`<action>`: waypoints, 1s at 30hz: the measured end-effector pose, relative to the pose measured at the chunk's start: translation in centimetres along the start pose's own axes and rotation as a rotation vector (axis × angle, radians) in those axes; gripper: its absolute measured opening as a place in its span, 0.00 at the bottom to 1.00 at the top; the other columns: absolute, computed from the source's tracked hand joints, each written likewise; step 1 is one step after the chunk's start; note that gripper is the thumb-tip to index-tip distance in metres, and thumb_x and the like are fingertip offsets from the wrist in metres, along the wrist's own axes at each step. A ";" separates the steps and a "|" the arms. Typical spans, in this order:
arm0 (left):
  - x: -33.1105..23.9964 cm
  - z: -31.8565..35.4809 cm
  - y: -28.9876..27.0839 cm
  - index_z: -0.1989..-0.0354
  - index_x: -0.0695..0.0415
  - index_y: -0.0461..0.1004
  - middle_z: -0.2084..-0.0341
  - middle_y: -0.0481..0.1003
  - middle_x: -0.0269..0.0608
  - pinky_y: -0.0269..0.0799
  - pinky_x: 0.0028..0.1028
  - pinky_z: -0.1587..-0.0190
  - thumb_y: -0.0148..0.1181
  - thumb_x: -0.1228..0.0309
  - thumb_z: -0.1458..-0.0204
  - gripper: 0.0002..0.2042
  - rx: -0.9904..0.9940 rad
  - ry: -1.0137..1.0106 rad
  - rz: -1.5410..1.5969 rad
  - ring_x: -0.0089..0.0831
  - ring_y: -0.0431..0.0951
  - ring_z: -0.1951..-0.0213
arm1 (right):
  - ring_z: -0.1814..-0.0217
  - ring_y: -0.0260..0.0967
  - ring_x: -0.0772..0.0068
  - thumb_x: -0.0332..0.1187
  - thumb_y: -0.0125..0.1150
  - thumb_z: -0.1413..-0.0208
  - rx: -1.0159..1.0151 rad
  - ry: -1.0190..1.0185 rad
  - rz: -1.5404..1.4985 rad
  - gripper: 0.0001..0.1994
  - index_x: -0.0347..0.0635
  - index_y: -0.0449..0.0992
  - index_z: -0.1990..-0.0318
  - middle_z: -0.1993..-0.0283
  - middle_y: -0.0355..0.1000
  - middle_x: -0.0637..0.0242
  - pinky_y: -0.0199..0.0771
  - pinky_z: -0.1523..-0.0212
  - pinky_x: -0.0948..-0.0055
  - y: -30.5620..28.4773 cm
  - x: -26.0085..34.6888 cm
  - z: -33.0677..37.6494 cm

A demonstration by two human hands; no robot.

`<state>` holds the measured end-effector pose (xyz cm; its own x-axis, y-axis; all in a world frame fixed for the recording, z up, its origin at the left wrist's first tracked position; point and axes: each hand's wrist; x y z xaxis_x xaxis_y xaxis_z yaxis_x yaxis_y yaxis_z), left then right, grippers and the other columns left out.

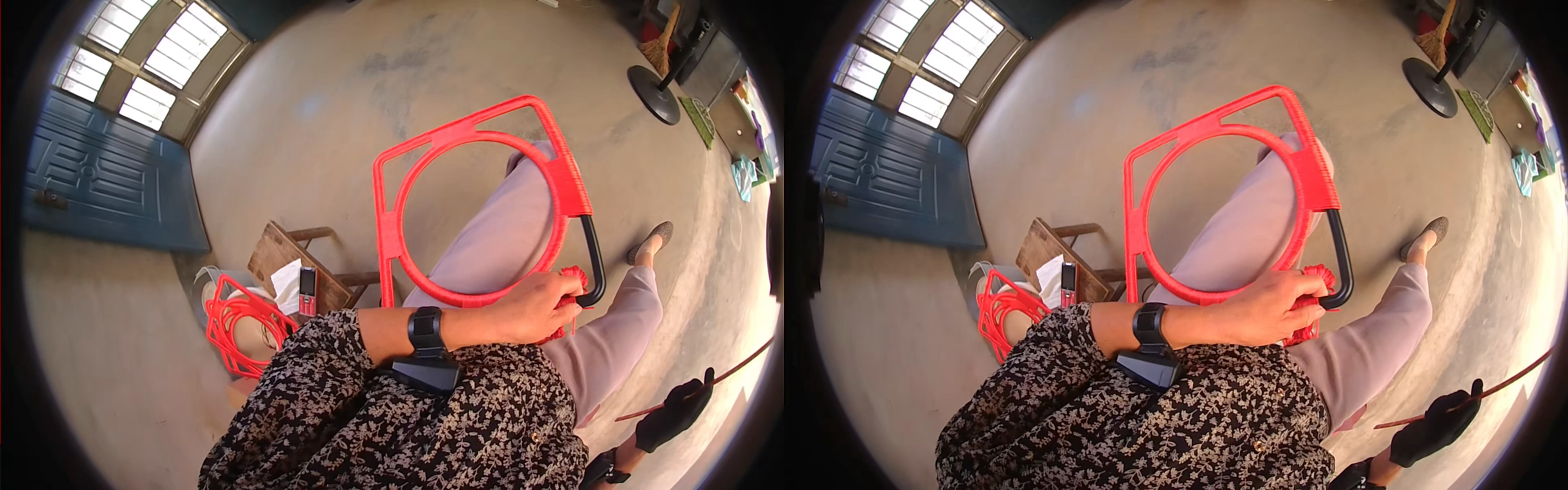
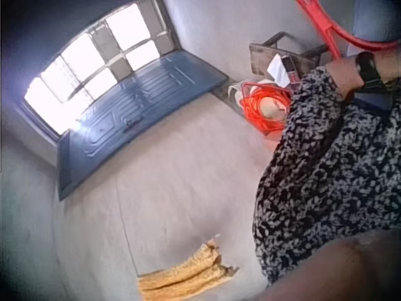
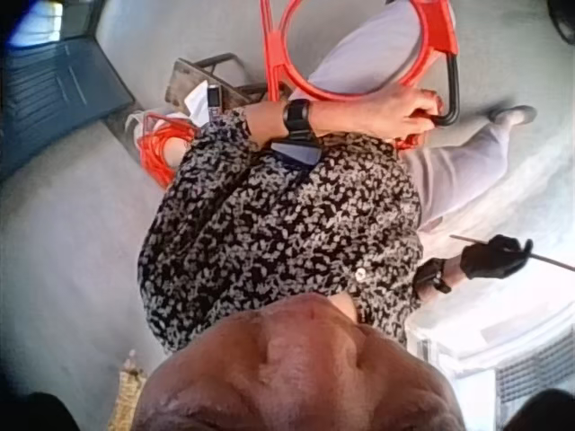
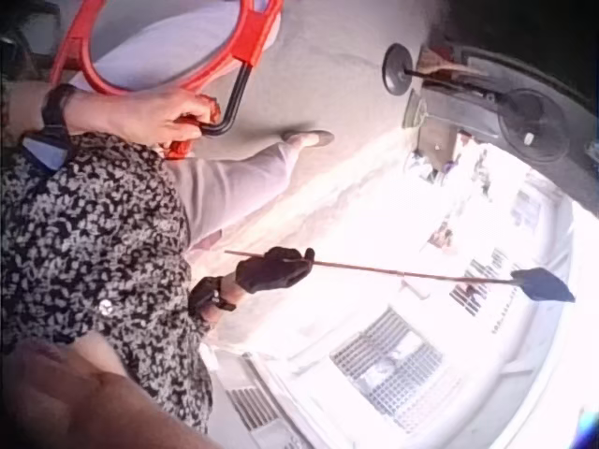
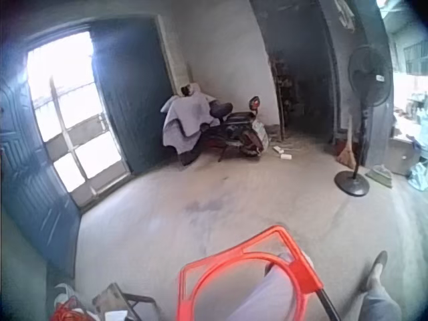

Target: The recorder is wrapping a red plastic string around a red furniture frame while sitting on a patio.

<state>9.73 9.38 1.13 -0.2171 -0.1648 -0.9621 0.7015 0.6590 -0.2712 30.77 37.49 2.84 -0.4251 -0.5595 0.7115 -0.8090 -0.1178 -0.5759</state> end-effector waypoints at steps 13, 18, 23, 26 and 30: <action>-0.6 0.7 -0.3 0.65 0.65 0.71 0.75 0.71 0.56 0.65 0.43 0.66 0.56 0.72 0.50 0.09 -0.075 0.007 0.073 0.52 0.73 0.68 | 0.73 0.53 0.88 0.41 0.43 0.35 0.189 0.350 -0.327 0.18 0.39 0.71 0.46 0.67 0.59 0.74 0.52 0.75 0.87 6.3 2.9 3.1; 0.0 1.1 0.1 0.65 0.65 0.70 0.76 0.71 0.56 0.66 0.44 0.63 0.56 0.73 0.51 0.08 -0.099 0.039 0.116 0.51 0.73 0.67 | 0.79 0.47 0.88 0.40 0.47 0.38 0.301 0.627 -0.311 0.16 0.42 0.74 0.50 0.73 0.57 0.79 0.45 0.79 0.86 8.9 -0.9 4.1; -0.4 1.3 -0.8 0.66 0.67 0.68 0.75 0.71 0.56 0.66 0.42 0.63 0.54 0.75 0.51 0.08 -0.070 0.026 0.218 0.50 0.74 0.68 | 0.78 0.49 0.88 0.40 0.48 0.39 0.415 0.637 -0.302 0.15 0.48 0.75 0.50 0.70 0.61 0.78 0.45 0.78 0.86 9.6 -1.3 3.1; -0.7 1.4 -1.2 0.66 0.67 0.68 0.75 0.71 0.56 0.66 0.42 0.63 0.54 0.76 0.51 0.07 -0.048 -0.007 0.256 0.50 0.74 0.68 | 0.78 0.50 0.88 0.40 0.48 0.39 0.482 0.623 -0.253 0.15 0.51 0.76 0.50 0.70 0.63 0.79 0.45 0.78 0.86 10.0 -1.6 2.8; -0.1 1.4 -0.9 0.67 0.68 0.68 0.74 0.72 0.57 0.66 0.41 0.63 0.53 0.76 0.51 0.07 -0.075 0.032 0.244 0.50 0.74 0.67 | 0.84 0.46 0.90 0.41 0.49 0.40 0.525 0.512 -0.233 0.13 0.50 0.76 0.52 0.77 0.60 0.84 0.40 0.83 0.86 10.4 -2.2 2.9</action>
<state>10.07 7.79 1.46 -0.0693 0.0284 -0.9972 0.6836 0.7294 -0.0268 24.48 35.07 -5.91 -0.5060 -0.0381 0.8617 -0.6562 -0.6313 -0.4133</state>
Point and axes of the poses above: each hand's wrist, its own z-axis away from the middle knuckle, its own y-axis out of the palm, x = y × z
